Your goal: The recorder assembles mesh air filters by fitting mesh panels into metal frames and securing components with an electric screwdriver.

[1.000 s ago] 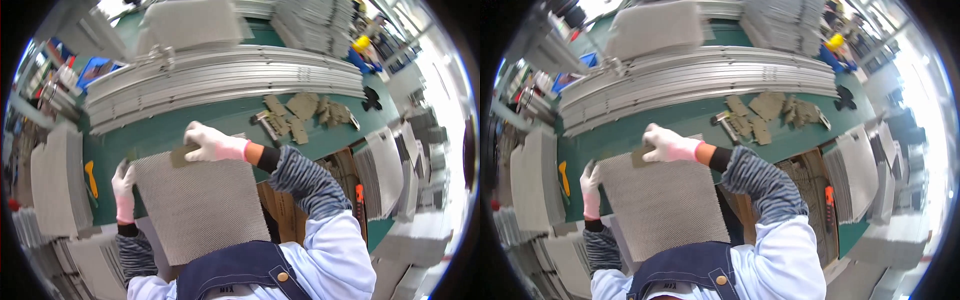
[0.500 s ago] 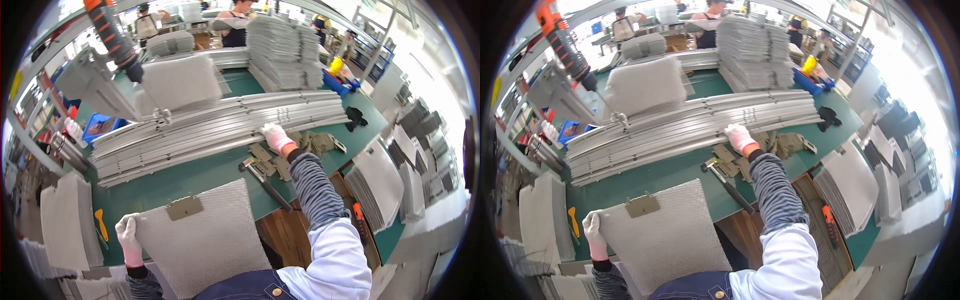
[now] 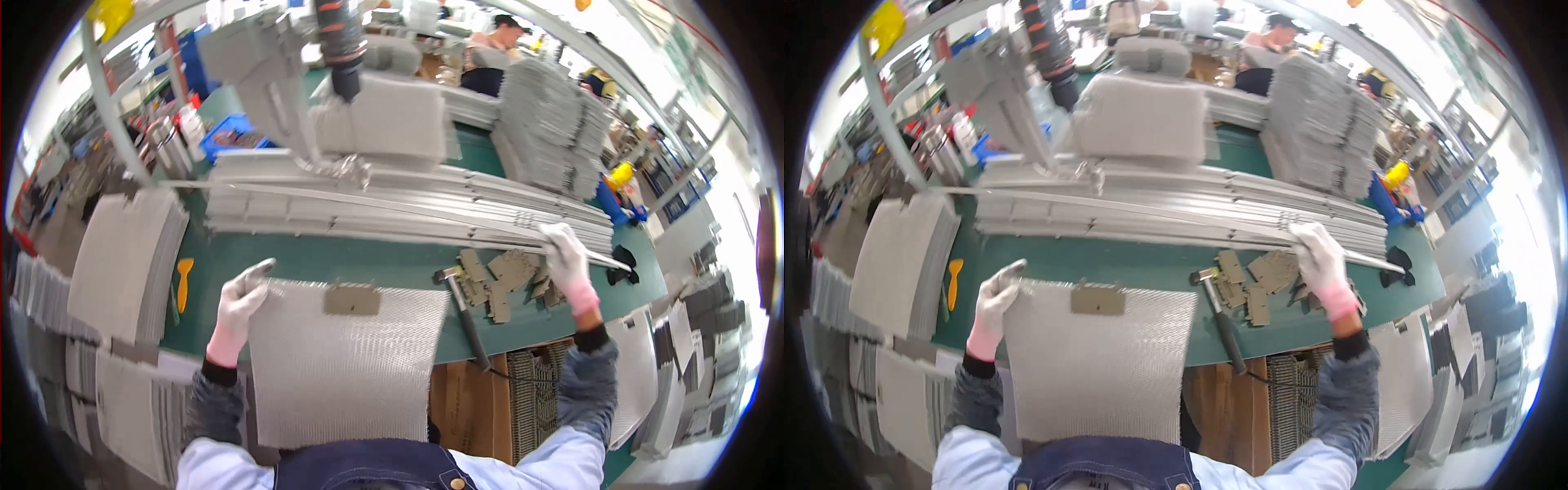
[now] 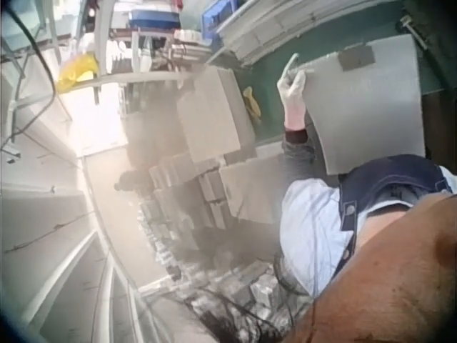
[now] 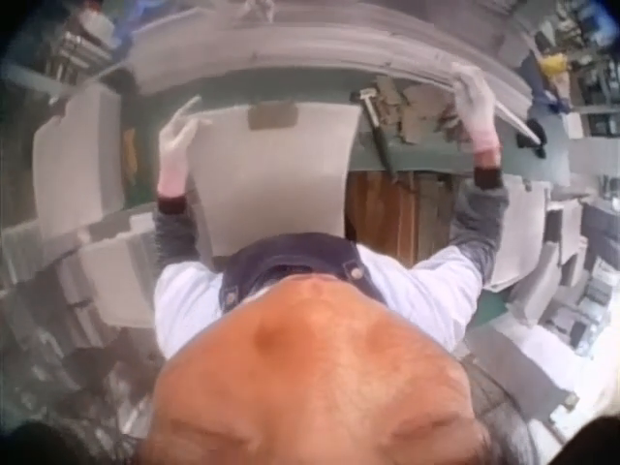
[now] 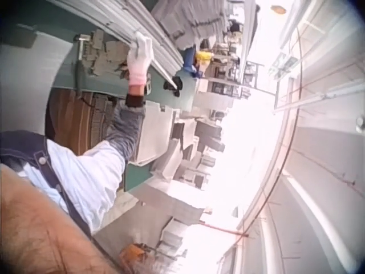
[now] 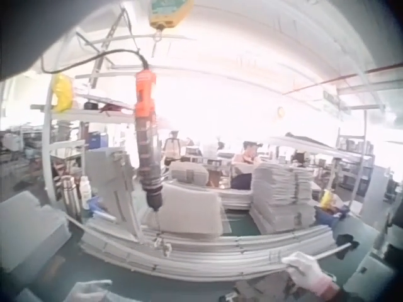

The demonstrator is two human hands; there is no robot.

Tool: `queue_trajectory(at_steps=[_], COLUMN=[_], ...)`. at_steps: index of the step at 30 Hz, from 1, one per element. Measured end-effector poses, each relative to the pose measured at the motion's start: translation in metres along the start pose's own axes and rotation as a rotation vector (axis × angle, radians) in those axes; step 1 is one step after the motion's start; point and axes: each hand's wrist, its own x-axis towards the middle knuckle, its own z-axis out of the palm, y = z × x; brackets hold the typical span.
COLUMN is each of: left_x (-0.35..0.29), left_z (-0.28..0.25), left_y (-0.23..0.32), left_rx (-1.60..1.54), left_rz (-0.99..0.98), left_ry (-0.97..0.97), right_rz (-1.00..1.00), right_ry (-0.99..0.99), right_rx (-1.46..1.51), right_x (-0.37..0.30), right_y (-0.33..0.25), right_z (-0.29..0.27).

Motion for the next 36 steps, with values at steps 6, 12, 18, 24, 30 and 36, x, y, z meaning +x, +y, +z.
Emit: queue_trajectory(at_steps=[6, 12, 18, 24, 30, 36], left_x=[-0.025, -0.066, -0.083, -0.093, -0.082, -0.091], left_z=[0.04, 0.055, 0.031, 0.01, 0.021, 0.02], left_y=[0.059, 0.096, 0.086, 0.076, 0.075, 0.093], left_rx=[0.197, 0.079, 0.059, 0.017, -0.228, -0.066], left_rz=[0.145, 0.174, 0.149, 0.216, 0.19, 0.099], left_ry=[-0.116, -0.115, 0.007, 0.055, -0.037, -0.114], right_rz=[0.004, -0.085, -0.109, -0.113, -0.157, 0.017], right_ry=[-0.221, -0.595, -0.821, -0.944, -1.041, -1.137], right_rx=[0.324, 0.757, 0.778, 0.605, 0.627, 0.652], right_x=[0.037, 0.12, 0.146, 0.147, 0.148, 0.145], right_y=[-0.132, -0.215, -0.29, -0.309, -0.293, -0.28], right_z=[-0.038, 0.034, 0.082, 0.076, 0.08, 0.064])
